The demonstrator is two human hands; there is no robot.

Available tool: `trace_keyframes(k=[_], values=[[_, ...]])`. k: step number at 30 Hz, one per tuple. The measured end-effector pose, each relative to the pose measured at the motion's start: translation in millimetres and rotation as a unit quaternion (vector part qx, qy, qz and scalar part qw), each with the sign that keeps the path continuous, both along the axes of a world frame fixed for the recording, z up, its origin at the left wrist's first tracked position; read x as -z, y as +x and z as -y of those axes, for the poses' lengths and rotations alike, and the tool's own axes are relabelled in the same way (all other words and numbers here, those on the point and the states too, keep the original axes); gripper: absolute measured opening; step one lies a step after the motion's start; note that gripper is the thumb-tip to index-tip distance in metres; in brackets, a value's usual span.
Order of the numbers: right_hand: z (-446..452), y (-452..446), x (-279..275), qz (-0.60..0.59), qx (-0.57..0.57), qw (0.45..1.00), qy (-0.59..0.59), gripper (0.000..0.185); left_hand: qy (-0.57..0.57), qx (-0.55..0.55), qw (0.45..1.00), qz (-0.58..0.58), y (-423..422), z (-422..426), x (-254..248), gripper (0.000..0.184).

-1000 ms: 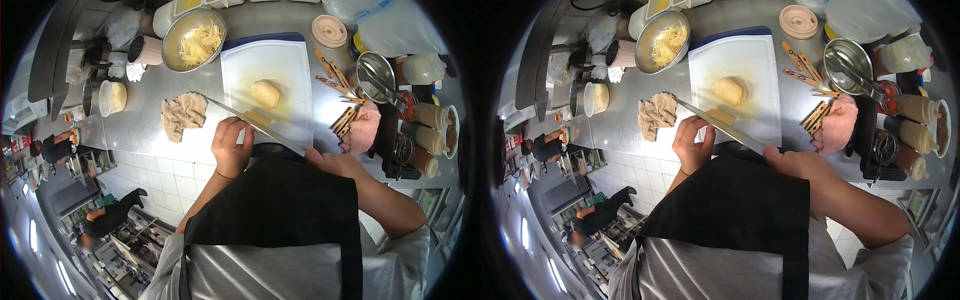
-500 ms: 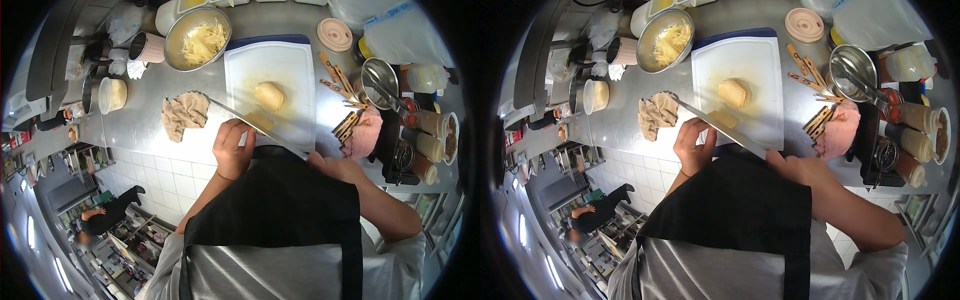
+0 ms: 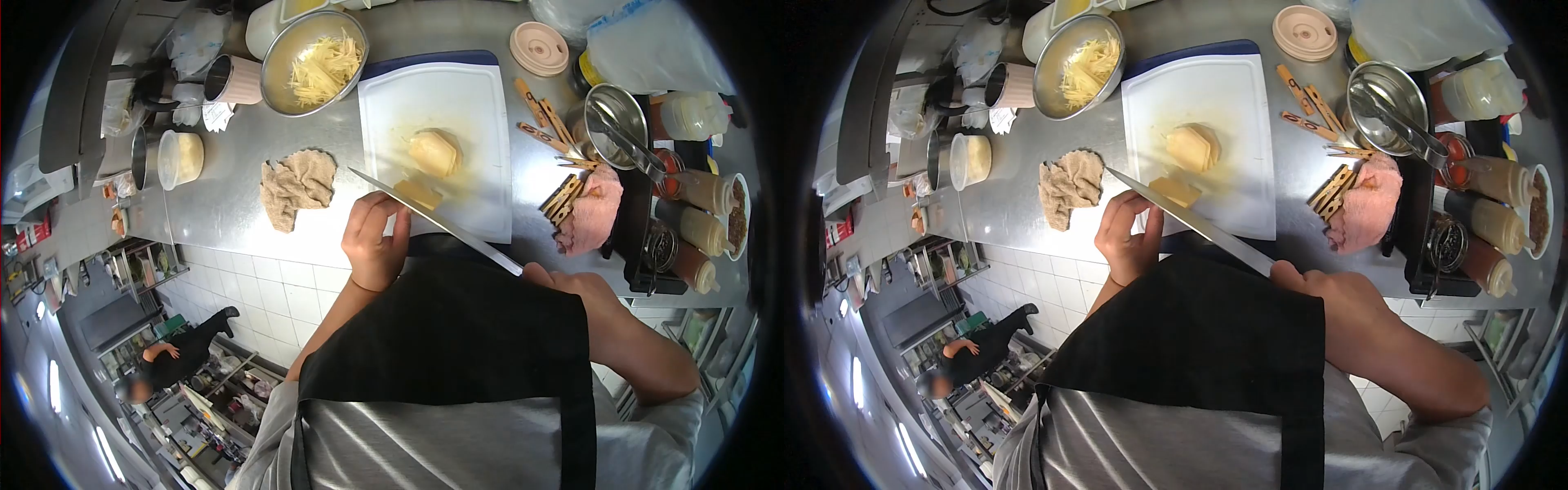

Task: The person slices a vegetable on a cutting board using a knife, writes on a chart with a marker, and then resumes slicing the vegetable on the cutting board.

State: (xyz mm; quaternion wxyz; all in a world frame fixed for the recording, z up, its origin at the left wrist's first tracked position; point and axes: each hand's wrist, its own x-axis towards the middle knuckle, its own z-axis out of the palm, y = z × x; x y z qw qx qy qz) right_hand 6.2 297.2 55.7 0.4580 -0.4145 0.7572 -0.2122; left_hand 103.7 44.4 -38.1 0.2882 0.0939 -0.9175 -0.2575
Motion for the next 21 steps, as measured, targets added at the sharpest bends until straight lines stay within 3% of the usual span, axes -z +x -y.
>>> trace_keyframes(k=[8, 14, 21], values=[[4.3, 0.7, 18.0, 0.03, 0.014, 0.999, -0.038, 0.03, 0.004, 0.004, 1.0, 0.0, -0.4, 0.4, -0.2, 0.017], [20.0, 0.9, 21.9, 0.043, 0.029, 0.999, 0.002, 0.03, 0.006, 0.008, 1.0, 0.007, -0.8, 1.0, -1.6, 0.017], [29.5, 5.6, 55.1, -0.034, 0.006, 0.999, -0.038, 0.025, 0.002, 0.007, 1.0, 0.004, -1.4, 0.9, 0.3, 0.018]])
